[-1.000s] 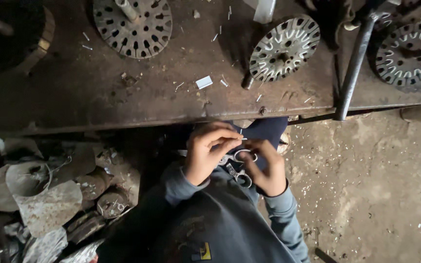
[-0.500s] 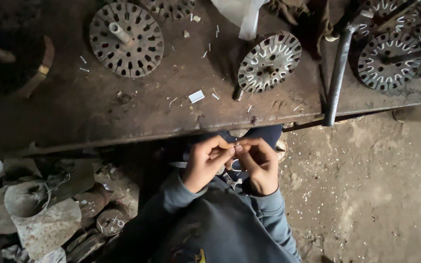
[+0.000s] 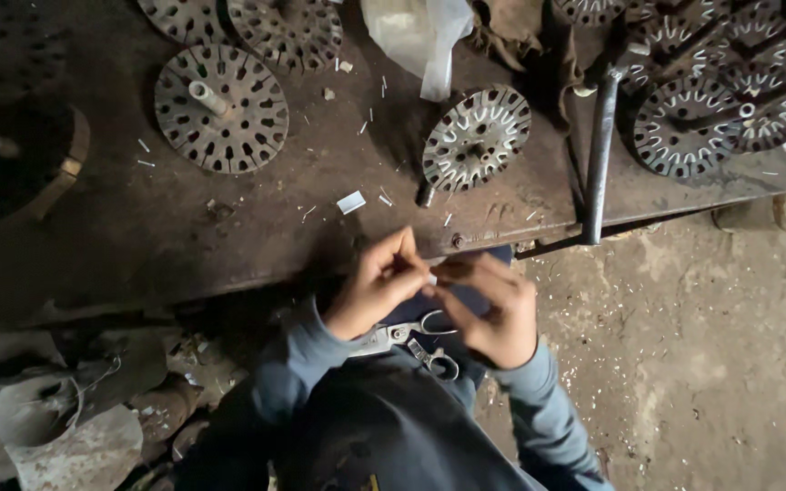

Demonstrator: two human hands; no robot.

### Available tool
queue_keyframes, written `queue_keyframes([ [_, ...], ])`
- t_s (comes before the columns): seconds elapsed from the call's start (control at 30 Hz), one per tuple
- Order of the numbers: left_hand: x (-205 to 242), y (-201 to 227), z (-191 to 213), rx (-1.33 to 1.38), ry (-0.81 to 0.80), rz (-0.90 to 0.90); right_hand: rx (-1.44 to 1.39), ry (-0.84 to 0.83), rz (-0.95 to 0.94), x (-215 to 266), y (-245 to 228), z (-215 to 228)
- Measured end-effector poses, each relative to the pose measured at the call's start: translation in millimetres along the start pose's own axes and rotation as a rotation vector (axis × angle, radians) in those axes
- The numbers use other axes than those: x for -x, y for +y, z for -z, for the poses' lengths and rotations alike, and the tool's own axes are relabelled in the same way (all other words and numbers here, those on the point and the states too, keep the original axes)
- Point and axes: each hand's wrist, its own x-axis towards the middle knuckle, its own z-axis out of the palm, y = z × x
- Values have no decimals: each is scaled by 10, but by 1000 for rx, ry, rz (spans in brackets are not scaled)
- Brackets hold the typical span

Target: The person cuts small white rectangular pieces with scissors and inserts them into the slots of a circular metal stator. They then use a hammer and a metal rod to tap the pieces into place. The person repeats this process for multiple stators on the workbench.

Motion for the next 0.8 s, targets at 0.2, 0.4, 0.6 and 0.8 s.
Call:
queue_keyframes([
  [0.2,-438,389,4,-778,448,-597,171,109,99,-600,154,174],
  [0.4,-901,230,127,-583,326,-534,380,18,300,-1024,428,84],
  [0.6,-988,58,186,-609,296,-649,696,-60,366,-1052,461,2],
  [0.8,-928,120,189,-698,293,-631,388,-176,107,-1310,535,137],
])
